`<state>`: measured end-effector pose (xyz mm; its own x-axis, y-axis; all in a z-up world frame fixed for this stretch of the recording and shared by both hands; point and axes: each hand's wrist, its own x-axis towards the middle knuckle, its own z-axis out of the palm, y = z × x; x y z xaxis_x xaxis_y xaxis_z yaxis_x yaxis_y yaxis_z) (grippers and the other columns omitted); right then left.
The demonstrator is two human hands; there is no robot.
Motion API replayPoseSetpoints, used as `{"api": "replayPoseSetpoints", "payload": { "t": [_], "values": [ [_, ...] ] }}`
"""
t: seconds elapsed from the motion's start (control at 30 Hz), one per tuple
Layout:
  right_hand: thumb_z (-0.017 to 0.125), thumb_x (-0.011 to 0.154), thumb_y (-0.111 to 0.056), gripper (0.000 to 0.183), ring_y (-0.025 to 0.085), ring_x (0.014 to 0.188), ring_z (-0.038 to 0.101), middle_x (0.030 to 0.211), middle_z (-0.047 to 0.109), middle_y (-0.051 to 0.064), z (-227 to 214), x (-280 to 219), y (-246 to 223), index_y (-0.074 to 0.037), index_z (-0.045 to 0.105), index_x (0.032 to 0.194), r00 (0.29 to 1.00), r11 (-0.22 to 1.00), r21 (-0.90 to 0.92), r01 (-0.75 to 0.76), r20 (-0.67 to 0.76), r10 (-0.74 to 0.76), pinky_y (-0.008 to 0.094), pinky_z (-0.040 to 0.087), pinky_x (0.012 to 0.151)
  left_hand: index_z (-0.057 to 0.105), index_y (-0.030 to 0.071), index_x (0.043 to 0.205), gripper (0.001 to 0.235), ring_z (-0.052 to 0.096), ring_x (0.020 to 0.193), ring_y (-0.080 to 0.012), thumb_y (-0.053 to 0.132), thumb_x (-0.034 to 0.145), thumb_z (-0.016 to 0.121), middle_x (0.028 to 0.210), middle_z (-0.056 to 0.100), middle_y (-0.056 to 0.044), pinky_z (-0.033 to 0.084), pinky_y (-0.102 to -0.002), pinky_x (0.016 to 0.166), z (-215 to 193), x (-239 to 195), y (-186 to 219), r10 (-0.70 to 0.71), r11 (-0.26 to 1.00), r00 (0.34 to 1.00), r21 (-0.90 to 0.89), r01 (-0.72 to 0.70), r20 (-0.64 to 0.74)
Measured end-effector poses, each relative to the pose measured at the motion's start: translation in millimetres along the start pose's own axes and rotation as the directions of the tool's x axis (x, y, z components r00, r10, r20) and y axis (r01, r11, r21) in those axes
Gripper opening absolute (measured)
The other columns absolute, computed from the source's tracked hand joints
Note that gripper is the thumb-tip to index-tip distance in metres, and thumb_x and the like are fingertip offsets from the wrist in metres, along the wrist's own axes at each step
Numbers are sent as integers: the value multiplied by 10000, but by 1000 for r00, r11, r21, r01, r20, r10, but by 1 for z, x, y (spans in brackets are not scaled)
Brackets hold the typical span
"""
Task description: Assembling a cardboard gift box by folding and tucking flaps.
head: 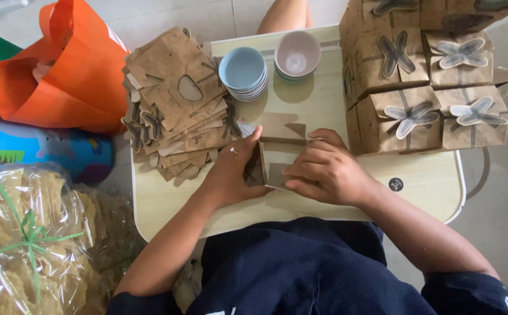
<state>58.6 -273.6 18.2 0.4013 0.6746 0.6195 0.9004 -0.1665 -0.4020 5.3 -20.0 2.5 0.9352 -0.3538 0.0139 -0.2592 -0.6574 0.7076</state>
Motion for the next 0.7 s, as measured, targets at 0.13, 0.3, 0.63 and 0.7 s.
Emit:
{"api": "replayPoseSetpoints", "payload": {
  "t": [0.13, 0.3, 0.63, 0.7],
  "values": [
    [670, 955, -490, 346, 252, 835, 692, 852, 699, 37, 5, -8, 2, -154, 749, 927, 996, 999, 51, 4, 84, -8, 555, 395, 1061, 132, 140, 1662, 1230, 429, 1402, -511, 428, 686, 824, 1498, 487, -289, 288, -577, 1202, 5, -3, -7, -6, 1000, 1000, 19, 6, 24],
    [784, 857, -540, 399, 246, 784, 695, 834, 722, 51, 6, -5, 1, -145, 756, 904, 987, 1000, 7, -21, 159, 20, 594, 379, 1063, 94, 188, 1671, 1249, 420, 1407, -495, 548, 707, 802, 1485, 501, -254, 277, -589, 1203, 6, -4, -9, -11, 999, 1000, 48, 10, 24],
    [764, 907, -361, 171, 165, 771, 662, 765, 666, -58, 17, -11, 8, -215, 731, 824, 994, 999, -34, 8, 111, -4, 577, 360, 1105, 39, 210, 1670, 1290, 404, 1429, -481, 442, 665, 813, 1485, 515, -244, 260, -591, 1211, 2, -4, -9, -31, 997, 996, 72, 24, 88],
    [747, 945, -332, 167, 173, 753, 666, 737, 645, -37, 15, -12, 10, -203, 737, 840, 998, 997, -71, 31, 63, -26, 584, 362, 1107, 71, 201, 1671, 1311, 423, 1417, -464, 489, 643, 833, 1511, 501, -227, 301, -571, 1185, 1, -8, -9, 19, 999, 998, 46, -21, 56]
  ]
}}
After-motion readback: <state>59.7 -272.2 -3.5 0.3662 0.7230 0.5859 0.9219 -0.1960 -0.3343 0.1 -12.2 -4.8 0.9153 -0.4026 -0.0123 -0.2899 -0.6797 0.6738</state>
